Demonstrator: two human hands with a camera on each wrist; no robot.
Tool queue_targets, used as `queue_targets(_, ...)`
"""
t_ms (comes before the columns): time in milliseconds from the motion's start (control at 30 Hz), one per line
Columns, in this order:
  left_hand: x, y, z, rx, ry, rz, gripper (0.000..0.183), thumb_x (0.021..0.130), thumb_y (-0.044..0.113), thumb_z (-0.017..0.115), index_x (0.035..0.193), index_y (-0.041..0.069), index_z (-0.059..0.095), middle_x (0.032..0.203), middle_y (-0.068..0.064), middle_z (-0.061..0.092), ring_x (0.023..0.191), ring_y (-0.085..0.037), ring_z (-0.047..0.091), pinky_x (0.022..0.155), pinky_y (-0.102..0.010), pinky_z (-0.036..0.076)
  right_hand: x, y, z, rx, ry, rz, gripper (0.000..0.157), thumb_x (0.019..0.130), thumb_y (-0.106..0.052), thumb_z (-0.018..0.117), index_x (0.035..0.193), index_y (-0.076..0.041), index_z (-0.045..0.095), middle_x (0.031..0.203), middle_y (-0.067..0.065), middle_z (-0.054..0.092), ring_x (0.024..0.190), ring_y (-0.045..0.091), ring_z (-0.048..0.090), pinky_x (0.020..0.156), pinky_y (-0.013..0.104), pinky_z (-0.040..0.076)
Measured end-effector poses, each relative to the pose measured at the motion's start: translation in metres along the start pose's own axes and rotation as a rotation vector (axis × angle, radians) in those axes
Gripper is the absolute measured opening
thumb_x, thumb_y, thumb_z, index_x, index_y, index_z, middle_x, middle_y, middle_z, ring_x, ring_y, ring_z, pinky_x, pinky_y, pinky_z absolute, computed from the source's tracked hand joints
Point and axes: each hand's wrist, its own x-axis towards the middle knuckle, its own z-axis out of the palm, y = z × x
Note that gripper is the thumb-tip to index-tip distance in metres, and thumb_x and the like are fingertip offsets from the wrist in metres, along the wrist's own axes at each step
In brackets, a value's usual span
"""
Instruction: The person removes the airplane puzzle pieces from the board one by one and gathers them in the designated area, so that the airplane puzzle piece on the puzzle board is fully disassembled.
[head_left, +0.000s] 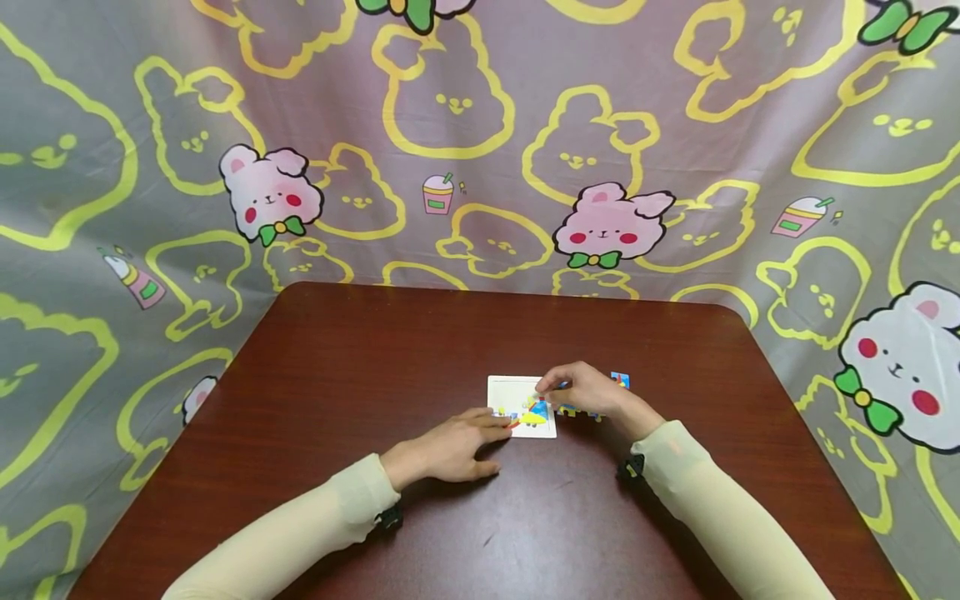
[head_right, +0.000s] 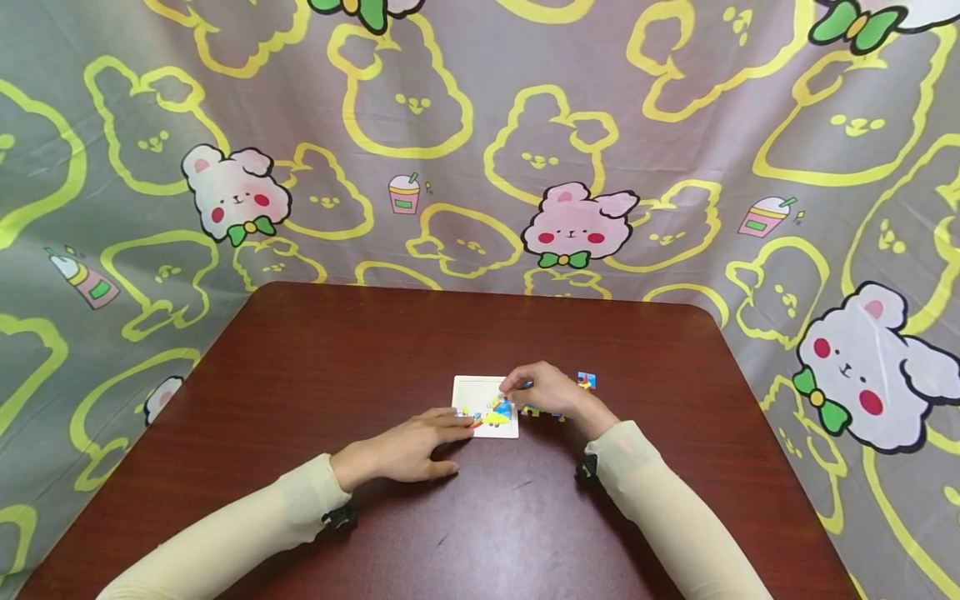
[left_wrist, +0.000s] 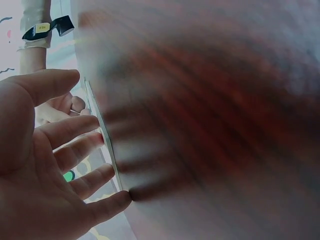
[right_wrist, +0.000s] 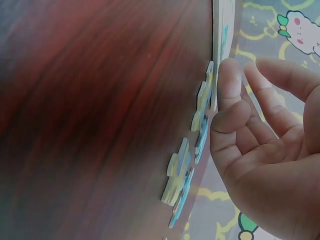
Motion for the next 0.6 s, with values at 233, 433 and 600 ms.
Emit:
queue_targets(233, 0.0004, -0.0009, 0.0006, -0.001, -0.004, -0.004, 0.058, 0.093, 0.035, 0.066, 0.144, 0.009, 0.054, 0.155, -0.003, 0.048, 0.146, -0.034, 0.038, 0.119, -0.048, 0.035, 0.0046, 0.0002, 0.0000, -0.004, -0.028, 0.000, 0.017, 0.093, -0.010, 0.067, 0.108, -0.005, 0.073, 0.104, 0.011, 0.076, 0.080, 0.019, 0.073, 0.073, 0.033, 0.058)
queue_targets(433, 0.0007, -0.0021, 0.0011, 0.004, -0.007, 0.000, 0.058, 0.094, 0.036, 0.065, 0.144, 0.010, 0.054, 0.155, -0.003, 0.048, 0.146, -0.034, 0.039, 0.118, -0.048, 0.036, 0.0061, -0.0006, 0.0005, -0.014, -0.030, -0.023, 0.016, 0.092, -0.007, 0.067, 0.107, -0.004, 0.073, 0.103, 0.012, 0.076, 0.078, 0.020, 0.072, 0.073, 0.034, 0.058)
queue_targets(600, 0.0010, -0.0025, 0.0010, 0.014, -0.007, 0.007, 0.057, 0.094, 0.035, 0.066, 0.144, 0.009, 0.054, 0.154, -0.004, 0.048, 0.145, -0.034, 0.040, 0.119, -0.046, 0.035, 0.0072, -0.0016, 0.0014, -0.049, -0.014, -0.049, 0.016, 0.090, -0.005, 0.068, 0.105, -0.004, 0.074, 0.102, 0.011, 0.077, 0.083, 0.012, 0.067, 0.073, 0.027, 0.053)
